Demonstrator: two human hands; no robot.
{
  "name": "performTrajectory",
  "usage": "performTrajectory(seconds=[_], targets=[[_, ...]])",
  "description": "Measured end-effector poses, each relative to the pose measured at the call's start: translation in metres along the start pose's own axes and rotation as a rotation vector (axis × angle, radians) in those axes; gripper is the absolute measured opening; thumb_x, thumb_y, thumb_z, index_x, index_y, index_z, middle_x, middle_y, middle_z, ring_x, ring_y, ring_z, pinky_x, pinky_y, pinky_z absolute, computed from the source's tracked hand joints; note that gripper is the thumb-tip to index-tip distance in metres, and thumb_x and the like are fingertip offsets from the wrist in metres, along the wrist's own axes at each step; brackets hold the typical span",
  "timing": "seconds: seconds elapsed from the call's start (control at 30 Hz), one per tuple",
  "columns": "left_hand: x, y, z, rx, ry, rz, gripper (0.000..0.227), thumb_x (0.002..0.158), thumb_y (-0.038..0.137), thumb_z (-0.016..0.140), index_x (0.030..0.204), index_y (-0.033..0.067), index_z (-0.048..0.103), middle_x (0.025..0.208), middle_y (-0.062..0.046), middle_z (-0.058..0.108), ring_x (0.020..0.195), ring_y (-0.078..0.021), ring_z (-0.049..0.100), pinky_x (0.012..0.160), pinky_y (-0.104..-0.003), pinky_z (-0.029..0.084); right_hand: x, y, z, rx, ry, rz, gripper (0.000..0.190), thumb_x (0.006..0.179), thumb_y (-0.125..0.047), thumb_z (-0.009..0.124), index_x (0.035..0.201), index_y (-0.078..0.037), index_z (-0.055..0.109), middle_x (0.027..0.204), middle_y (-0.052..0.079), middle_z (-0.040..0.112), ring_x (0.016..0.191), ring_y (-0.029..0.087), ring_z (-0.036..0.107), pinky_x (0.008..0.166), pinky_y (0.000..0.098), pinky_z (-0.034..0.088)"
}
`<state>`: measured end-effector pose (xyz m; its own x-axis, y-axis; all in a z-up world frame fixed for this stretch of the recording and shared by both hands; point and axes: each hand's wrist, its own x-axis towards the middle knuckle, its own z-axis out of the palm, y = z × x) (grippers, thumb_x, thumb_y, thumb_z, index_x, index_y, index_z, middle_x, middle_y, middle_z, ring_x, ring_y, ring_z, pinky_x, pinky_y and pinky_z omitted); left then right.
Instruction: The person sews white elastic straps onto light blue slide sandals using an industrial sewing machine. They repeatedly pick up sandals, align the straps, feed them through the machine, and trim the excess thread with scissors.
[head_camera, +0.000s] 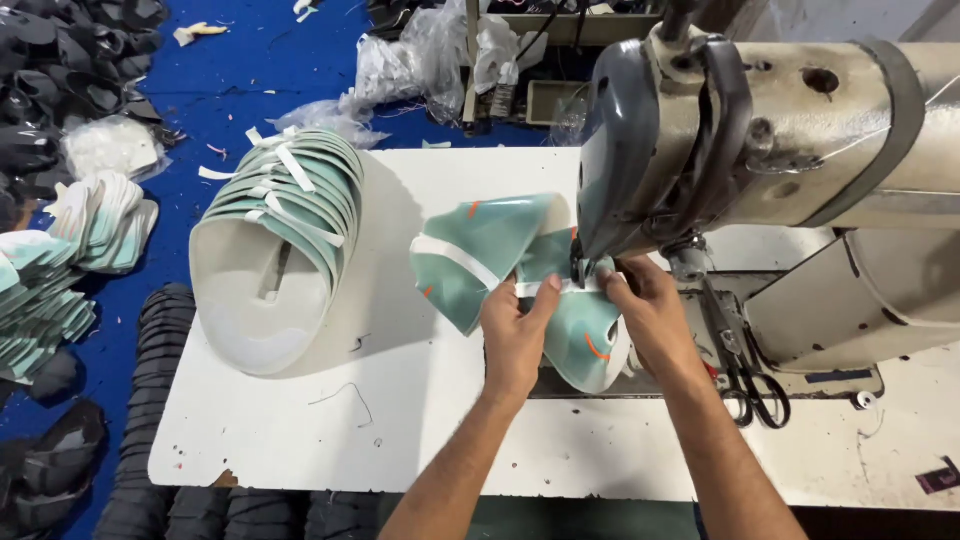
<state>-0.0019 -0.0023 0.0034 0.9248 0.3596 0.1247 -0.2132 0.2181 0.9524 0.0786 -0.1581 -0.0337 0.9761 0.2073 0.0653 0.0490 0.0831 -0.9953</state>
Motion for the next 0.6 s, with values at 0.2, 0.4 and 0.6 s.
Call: performTrajectory(seconds=[0.2,0.4,0.6], targets=[[0.006,-0.003,0.003,0.049,0.032,0.175,0.029,0.099,0.017,0.067,0.116,-0.0055,0.069,0.099,-0.001,0.073,0.085,-0.0056,0.061,0.079,-0.024,0.052,0.012,0.019,-0.005,-0.030,0.033,0.064,0.023,0.100,-0.018,0.065,0.110,0.003,0.068,0.095,0.002,0.070,0.084,0.008,0.060,0.072,0.0247,0.048],[0.008,-0.010,0.001,0.115,0.051,0.156,0.027,0.098,0.019,0.069,0.113,-0.0044,0.072,0.091,-0.002,0.074,0.079,-0.0068,0.060,0.075,-0.025,0.052,0.011,0.018,-0.002,-0.101,0.069,0.010,0.027,0.101,-0.027,0.066,0.100,-0.001,0.069,0.076,-0.002,0.062,0.062,0.004,0.049,0.049,0.0236,0.039],[-0.001,-0.009,-0.011,0.083,0.003,0.150,0.032,0.101,0.023,0.067,0.118,-0.0042,0.069,0.095,-0.001,0.073,0.082,-0.0061,0.061,0.076,-0.025,0.052,0.000,0.025,-0.014,-0.112,0.031,-0.033,0.034,0.106,-0.031,0.066,0.103,0.002,0.069,0.081,0.001,0.060,0.071,0.006,0.049,0.056,0.0260,0.040]])
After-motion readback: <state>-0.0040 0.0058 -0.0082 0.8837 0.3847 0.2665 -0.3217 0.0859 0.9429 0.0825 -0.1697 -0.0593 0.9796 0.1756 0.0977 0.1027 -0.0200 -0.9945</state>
